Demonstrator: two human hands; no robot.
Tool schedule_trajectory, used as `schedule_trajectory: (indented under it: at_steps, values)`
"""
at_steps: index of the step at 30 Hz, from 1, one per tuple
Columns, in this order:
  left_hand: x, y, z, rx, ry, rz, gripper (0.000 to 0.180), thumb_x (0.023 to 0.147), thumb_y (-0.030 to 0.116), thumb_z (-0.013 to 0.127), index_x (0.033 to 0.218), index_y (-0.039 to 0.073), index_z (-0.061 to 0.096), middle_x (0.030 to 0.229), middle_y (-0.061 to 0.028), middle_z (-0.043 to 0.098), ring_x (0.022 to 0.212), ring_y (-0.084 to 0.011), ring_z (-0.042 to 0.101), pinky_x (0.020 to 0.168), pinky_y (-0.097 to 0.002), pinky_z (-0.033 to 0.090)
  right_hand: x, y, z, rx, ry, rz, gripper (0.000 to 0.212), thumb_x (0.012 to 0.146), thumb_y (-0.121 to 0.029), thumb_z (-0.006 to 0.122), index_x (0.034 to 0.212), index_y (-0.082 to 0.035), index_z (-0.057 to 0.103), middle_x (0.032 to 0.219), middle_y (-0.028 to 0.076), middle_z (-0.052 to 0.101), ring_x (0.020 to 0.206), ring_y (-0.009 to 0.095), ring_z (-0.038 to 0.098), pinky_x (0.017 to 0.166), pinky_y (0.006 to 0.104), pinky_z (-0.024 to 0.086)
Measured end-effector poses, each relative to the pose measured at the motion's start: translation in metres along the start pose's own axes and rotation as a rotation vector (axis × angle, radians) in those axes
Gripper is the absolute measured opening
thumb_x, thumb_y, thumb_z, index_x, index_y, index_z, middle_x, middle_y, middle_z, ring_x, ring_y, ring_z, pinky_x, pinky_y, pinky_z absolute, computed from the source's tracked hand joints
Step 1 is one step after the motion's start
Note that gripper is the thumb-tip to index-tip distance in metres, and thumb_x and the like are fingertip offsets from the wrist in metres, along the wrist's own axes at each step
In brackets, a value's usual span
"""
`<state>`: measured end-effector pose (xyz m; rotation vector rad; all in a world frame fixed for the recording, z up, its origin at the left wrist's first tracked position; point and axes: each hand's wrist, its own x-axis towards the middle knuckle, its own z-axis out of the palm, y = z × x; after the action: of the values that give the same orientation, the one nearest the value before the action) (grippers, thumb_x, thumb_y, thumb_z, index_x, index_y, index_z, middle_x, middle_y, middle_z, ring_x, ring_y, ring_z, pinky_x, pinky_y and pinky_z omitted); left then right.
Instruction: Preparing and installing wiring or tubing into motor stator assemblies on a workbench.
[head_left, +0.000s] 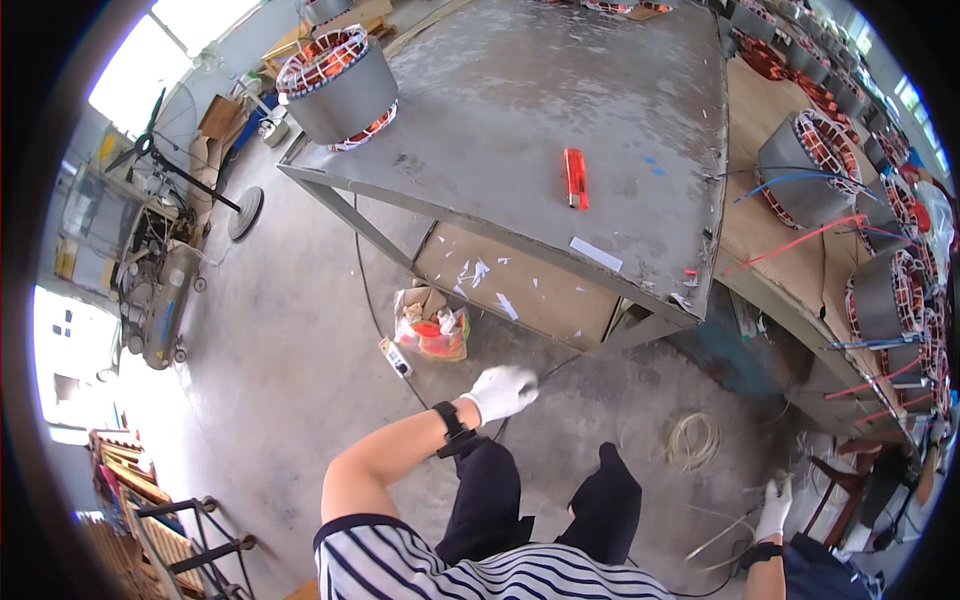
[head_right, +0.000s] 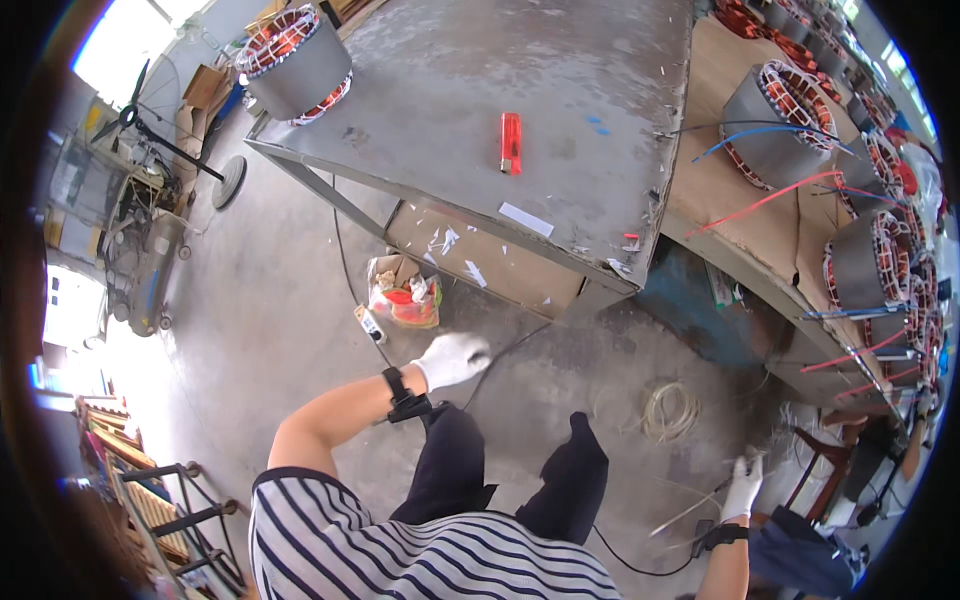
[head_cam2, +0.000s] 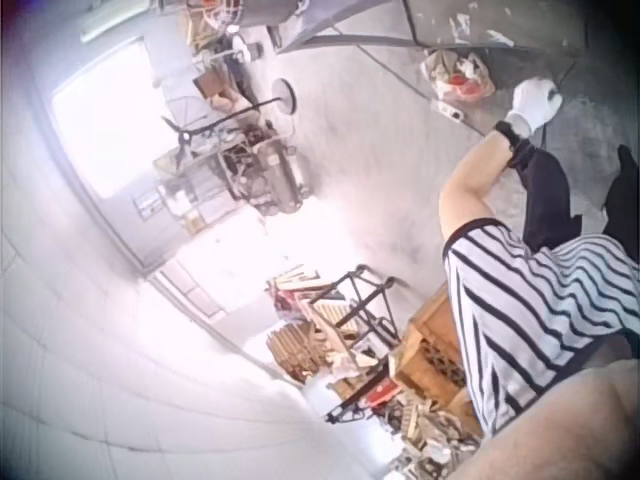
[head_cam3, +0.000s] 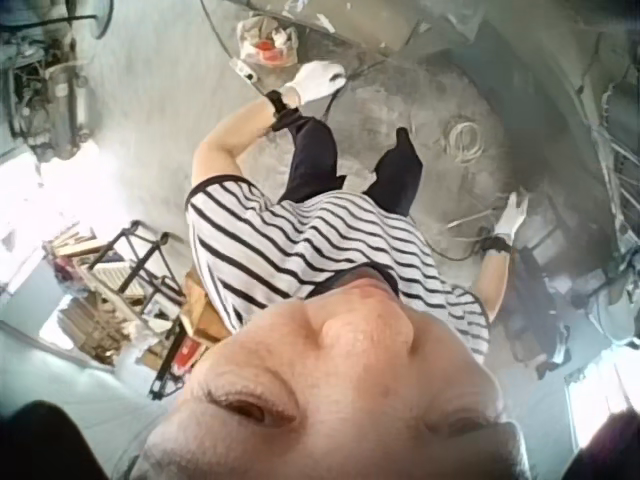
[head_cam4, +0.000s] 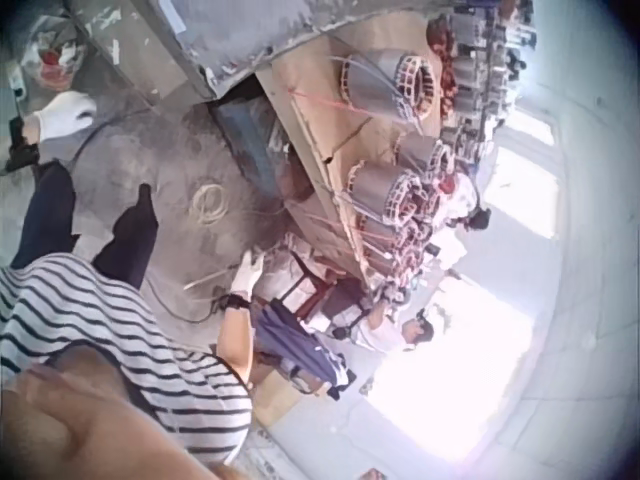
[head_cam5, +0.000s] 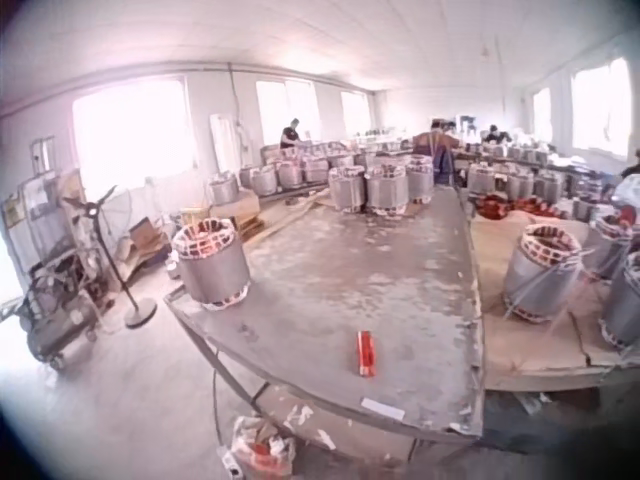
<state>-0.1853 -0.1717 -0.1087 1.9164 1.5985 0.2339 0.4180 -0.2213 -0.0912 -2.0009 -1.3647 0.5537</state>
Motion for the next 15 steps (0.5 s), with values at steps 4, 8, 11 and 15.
schedule_trajectory:
  at_steps: [4, 8, 11, 15]
  values:
    - [0.013, 0.091, -0.149, 0.028, 0.704, 0.368, 0.018, 0.075, 0.014, 0.062, 0.092, 0.006, 0.061, 0.086, -0.0150, 0.060, 0.073, -0.0332, 0.060, 0.062, -0.0384, 0.050, -0.049, -0.030, -0.081, 0.405, 0.194, 0.621, 0.028, 0.089, -0.018, 0.055, 0.116, -0.008, 0.052, 0.078, -0.002, 0.055, 0.064, 0.009, 0.051, 0.054, 0.0245, 0.039]
    - [0.090, 0.124, -0.237, 0.401, 0.614, 0.370, 0.034, 0.076, 0.007, 0.052, 0.109, 0.010, 0.059, 0.113, -0.0169, 0.056, 0.098, -0.0329, 0.056, 0.085, -0.0425, 0.046, -0.093, -0.055, -0.137, 0.500, 0.133, 0.650, 0.022, 0.085, -0.011, 0.055, 0.107, -0.013, 0.056, 0.074, -0.003, 0.054, 0.062, 0.009, 0.051, 0.055, 0.0250, 0.041]
    - [0.133, 0.119, -0.250, 0.662, 0.310, 0.324, 0.036, 0.076, 0.010, 0.051, 0.111, 0.015, 0.057, 0.120, -0.0074, 0.054, 0.105, -0.0278, 0.052, 0.089, -0.0396, 0.044, -0.123, -0.087, -0.165, 0.475, 0.203, 0.603, 0.032, 0.086, -0.009, 0.054, 0.117, -0.005, 0.051, 0.080, 0.000, 0.057, 0.069, 0.010, 0.052, 0.062, 0.0242, 0.042]
    - [0.159, 0.118, -0.250, 0.818, 0.163, 0.306, 0.030, 0.078, 0.017, 0.052, 0.107, 0.013, 0.057, 0.111, -0.0069, 0.057, 0.100, -0.0277, 0.053, 0.084, -0.0408, 0.045, -0.141, -0.134, -0.193, 0.358, 0.241, 0.661, 0.034, 0.087, -0.009, 0.051, 0.121, -0.003, 0.049, 0.078, 0.001, 0.056, 0.065, 0.007, 0.048, 0.054, 0.0215, 0.038]
